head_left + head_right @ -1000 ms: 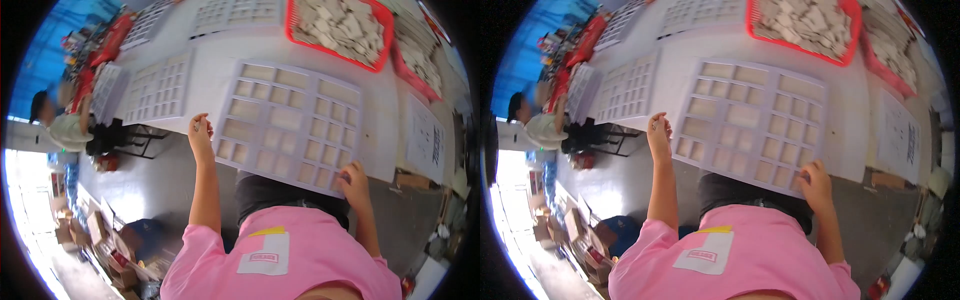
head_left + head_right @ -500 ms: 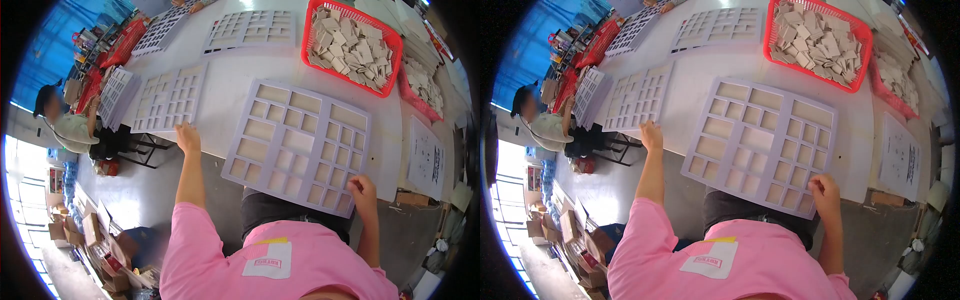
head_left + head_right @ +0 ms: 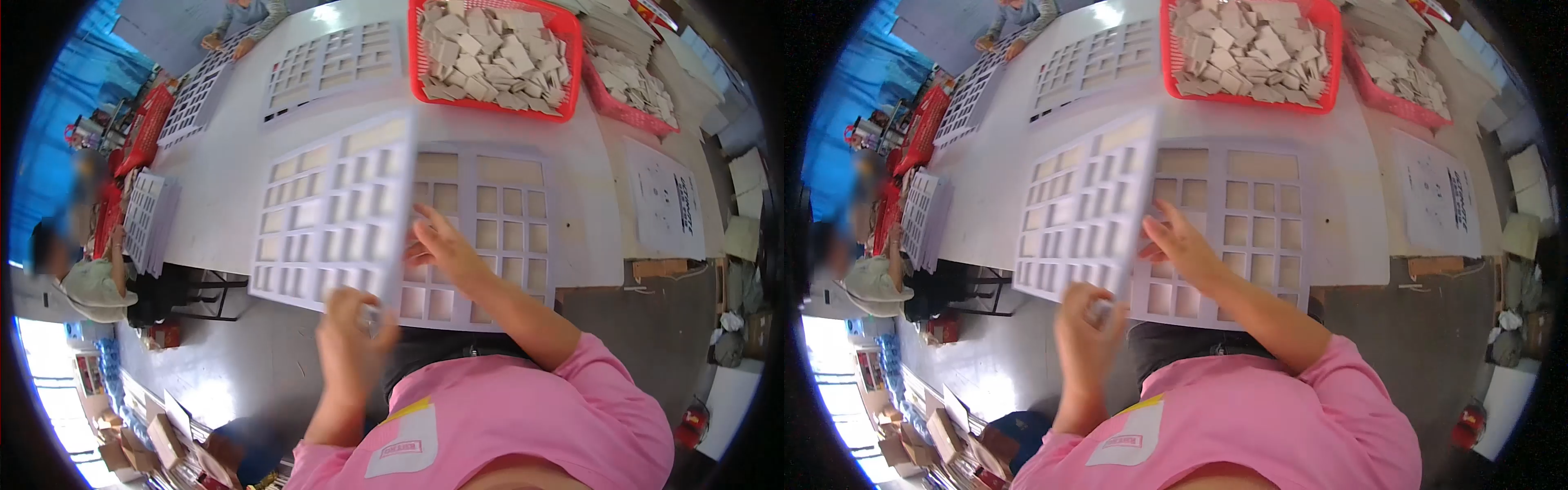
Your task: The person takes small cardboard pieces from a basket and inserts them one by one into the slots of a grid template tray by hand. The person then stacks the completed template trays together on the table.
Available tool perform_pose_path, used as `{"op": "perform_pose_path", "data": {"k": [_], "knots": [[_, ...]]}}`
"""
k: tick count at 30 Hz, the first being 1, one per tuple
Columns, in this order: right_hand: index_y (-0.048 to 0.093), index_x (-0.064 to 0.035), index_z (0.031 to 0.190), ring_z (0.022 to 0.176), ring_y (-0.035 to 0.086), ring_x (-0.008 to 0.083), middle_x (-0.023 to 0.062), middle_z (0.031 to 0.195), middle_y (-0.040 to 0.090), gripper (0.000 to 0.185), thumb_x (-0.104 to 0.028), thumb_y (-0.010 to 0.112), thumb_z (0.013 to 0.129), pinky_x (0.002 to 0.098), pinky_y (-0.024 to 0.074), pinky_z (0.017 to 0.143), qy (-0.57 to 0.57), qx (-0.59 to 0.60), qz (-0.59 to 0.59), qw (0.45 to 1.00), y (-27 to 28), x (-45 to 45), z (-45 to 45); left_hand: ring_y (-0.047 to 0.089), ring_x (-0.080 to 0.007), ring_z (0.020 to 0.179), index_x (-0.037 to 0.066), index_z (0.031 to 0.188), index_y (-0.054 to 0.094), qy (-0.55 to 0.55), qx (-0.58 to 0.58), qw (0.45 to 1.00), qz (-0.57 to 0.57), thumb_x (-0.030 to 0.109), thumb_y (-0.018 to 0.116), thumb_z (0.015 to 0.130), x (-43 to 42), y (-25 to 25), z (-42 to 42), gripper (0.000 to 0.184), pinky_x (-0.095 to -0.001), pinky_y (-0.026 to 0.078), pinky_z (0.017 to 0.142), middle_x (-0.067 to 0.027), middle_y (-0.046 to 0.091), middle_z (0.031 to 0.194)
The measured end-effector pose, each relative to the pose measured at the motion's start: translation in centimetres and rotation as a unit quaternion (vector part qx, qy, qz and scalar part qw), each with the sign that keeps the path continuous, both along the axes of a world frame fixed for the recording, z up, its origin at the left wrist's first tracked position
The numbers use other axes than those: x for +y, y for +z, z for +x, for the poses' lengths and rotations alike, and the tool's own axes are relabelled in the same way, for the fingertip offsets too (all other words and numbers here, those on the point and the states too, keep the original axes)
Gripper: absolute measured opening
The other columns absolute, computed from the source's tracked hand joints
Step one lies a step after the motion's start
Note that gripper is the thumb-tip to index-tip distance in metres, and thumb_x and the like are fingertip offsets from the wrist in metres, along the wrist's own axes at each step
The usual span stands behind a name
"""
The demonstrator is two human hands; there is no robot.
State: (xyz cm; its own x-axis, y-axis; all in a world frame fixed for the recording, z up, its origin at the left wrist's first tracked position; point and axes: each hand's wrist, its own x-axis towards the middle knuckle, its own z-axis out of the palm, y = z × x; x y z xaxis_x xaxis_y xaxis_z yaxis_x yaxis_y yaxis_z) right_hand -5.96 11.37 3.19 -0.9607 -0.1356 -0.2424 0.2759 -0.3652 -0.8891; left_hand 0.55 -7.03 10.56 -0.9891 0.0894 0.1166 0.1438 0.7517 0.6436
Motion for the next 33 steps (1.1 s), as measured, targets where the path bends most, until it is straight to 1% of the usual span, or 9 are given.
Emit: {"op": "perform_pose_path", "data": {"k": [6, 8, 11, 13, 15, 18, 23, 31, 33], "knots": [[0.040, -0.0005, 0.138, 0.113, 0.053, 0.0173, 0.0106, 0.123, 0.056, 0.063, -0.023, 0.070, 0.088, 0.0328, 0.0426, 0.097, -0.147, 0.056, 0.029, 0.987, -1.7, 4.0, 1.7, 0.058, -0.0177, 0.086, 0.005, 0.111, 0.061, -0.071, -0.209, 0.942, 0.255, 0.011, 0.071, 0.081, 2.7, -1.9, 3.1, 0.033, -0.0284, 0.048, 0.071, -0.0064, 0.057, 0.103], [0.038, 0.0006, 0.140, 0.116, 0.052, 0.0168, 0.0107, 0.126, 0.055, 0.067, -0.024, 0.071, 0.087, 0.0322, 0.0406, 0.100, -0.146, 0.097, 0.059, 0.983, -1.6, 8.1, 3.3, 0.057, -0.0181, 0.100, 0.007, 0.127, 0.055, -0.028, -0.270, 0.878, 0.394, 0.019, 0.068, 0.088, 1.6, -2.9, 2.3, 0.043, -0.0303, 0.050, 0.082, -0.0061, 0.054, 0.110], [0.038, 0.0010, 0.141, 0.115, 0.052, 0.0156, 0.0092, 0.126, 0.055, 0.069, -0.022, 0.072, 0.087, 0.0317, 0.0407, 0.099, -0.135, 0.073, 0.121, 0.981, -2.3, 13.9, 5.9, 0.057, -0.0198, 0.109, 0.006, 0.136, 0.044, 0.018, -0.314, 0.749, 0.583, 0.025, 0.062, 0.090, 2.2, -3.2, 0.2, 0.054, -0.0299, 0.052, 0.081, -0.0086, 0.053, 0.122], [0.040, 0.0010, 0.140, 0.112, 0.053, 0.0172, 0.0092, 0.122, 0.056, 0.067, -0.021, 0.072, 0.086, 0.0327, 0.0411, 0.098, -0.143, 0.031, 0.218, 0.965, -3.1, 16.7, 7.6, 0.053, -0.0244, 0.117, 0.006, 0.141, 0.037, -0.037, -0.359, 0.645, 0.673, 0.027, 0.057, 0.093, 3.4, -4.9, -0.5, 0.057, -0.0337, 0.049, 0.090, -0.0122, 0.050, 0.128], [0.044, 0.0001, 0.138, 0.110, 0.054, 0.0210, 0.0103, 0.118, 0.057, 0.063, -0.020, 0.072, 0.086, 0.0349, 0.0416, 0.096, -0.141, -0.033, 0.352, 0.924, -4.2, 18.2, 9.2, 0.048, -0.0320, 0.125, 0.003, 0.144, 0.032, -0.090, -0.406, 0.530, 0.739, 0.023, 0.053, 0.095, 4.9, -6.9, -0.9, 0.057, -0.0384, 0.043, 0.102, -0.0189, 0.045, 0.136], [0.051, -0.0021, 0.133, 0.106, 0.053, 0.0280, 0.0136, 0.112, 0.057, 0.057, -0.018, 0.074, 0.083, 0.0389, 0.0419, 0.094, -0.222, 0.158, 0.614, 0.741, -3.0, 17.2, 9.7, 0.048, -0.0321, 0.125, 0.000, 0.145, 0.031, -0.129, -0.462, 0.488, 0.730, 0.023, 0.054, 0.096, 7.6, -8.3, -1.2, 0.059, -0.0391, 0.043, 0.103, -0.0206, 0.044, 0.137], [0.061, -0.0038, 0.119, 0.107, 0.052, 0.0337, 0.0144, 0.111, 0.055, 0.048, -0.012, 0.075, 0.074, 0.0426, 0.0432, 0.092, -0.061, 0.379, 0.482, 0.788, 1.3, 12.4, 8.5, 0.051, -0.0259, 0.121, -0.004, 0.141, 0.035, -0.176, -0.498, 0.503, 0.684, 0.026, 0.046, 0.101, 11.6, -8.9, -1.0, 0.051, -0.0380, 0.041, 0.103, -0.0166, 0.050, 0.130], [0.065, -0.0042, 0.099, 0.086, 0.059, 0.0273, 0.0058, 0.090, 0.061, 0.025, -0.002, 0.070, 0.075, 0.0371, 0.0487, 0.076, -0.088, 0.355, 0.472, 0.802, -1.2, 11.5, 7.6, 0.058, -0.0230, 0.112, 0.000, 0.138, 0.041, -0.150, -0.483, 0.551, 0.664, 0.033, 0.035, 0.105, 13.3, -9.7, -1.5, 0.048, -0.0382, 0.048, 0.095, -0.0129, 0.054, 0.126], [0.065, -0.0034, 0.099, 0.077, 0.059, 0.0215, 0.0032, 0.086, 0.062, 0.021, 0.000, 0.067, 0.079, 0.0335, 0.0487, 0.071, -0.113, 0.304, 0.424, 0.845, -1.4, 13.0, 6.0, 0.062, -0.0240, 0.105, 0.003, 0.134, 0.044, -0.088, -0.441, 0.681, 0.578, 0.032, 0.040, 0.103, 14.2, -7.8, -2.5, 0.043, -0.0381, 0.052, 0.088, -0.0123, 0.057, 0.121]]}}
